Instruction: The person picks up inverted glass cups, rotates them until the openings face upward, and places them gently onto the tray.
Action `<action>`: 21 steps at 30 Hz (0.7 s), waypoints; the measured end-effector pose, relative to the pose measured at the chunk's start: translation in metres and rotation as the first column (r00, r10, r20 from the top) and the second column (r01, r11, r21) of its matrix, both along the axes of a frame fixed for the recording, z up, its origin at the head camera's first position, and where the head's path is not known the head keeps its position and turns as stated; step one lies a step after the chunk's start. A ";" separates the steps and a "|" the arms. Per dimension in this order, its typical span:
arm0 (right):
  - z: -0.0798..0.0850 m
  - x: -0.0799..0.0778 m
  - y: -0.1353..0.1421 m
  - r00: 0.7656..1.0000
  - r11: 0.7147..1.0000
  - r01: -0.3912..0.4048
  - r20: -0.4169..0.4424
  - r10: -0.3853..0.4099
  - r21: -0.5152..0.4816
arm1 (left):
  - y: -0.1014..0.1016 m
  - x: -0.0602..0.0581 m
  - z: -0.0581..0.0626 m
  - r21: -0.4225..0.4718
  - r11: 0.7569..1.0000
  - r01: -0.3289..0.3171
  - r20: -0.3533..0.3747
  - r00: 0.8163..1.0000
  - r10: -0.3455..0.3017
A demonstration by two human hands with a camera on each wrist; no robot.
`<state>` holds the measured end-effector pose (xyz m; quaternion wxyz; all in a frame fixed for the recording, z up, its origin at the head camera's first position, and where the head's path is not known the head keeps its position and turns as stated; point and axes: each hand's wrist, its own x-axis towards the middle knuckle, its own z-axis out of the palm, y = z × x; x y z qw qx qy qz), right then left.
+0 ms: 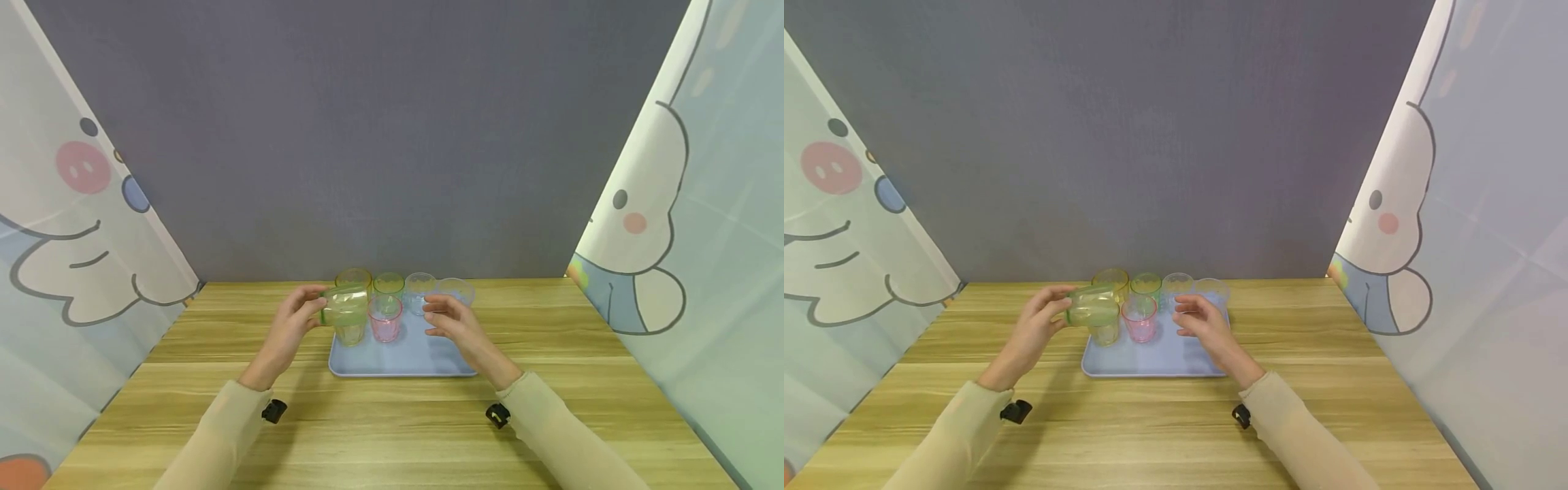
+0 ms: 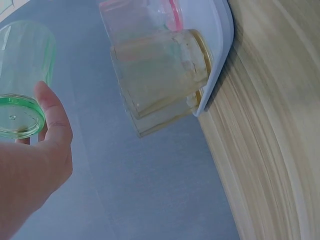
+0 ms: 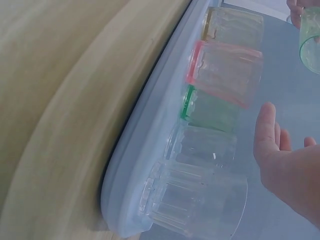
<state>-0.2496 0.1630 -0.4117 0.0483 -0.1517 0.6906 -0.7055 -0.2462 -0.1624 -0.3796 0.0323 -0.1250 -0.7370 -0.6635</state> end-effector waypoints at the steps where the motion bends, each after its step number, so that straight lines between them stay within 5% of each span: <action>1: 0.000 0.000 0.000 1.000 1.000 0.002 0.003 -0.002 -0.006 | 0.001 0.000 -0.001 0.001 1.000 0.002 -0.004 1.000 -0.002; 21: 0.004 0.005 0.002 1.000 0.999 -0.017 -0.007 0.017 -0.036 | 0.023 -0.001 -0.012 0.003 0.999 0.045 -0.021 0.999 -0.045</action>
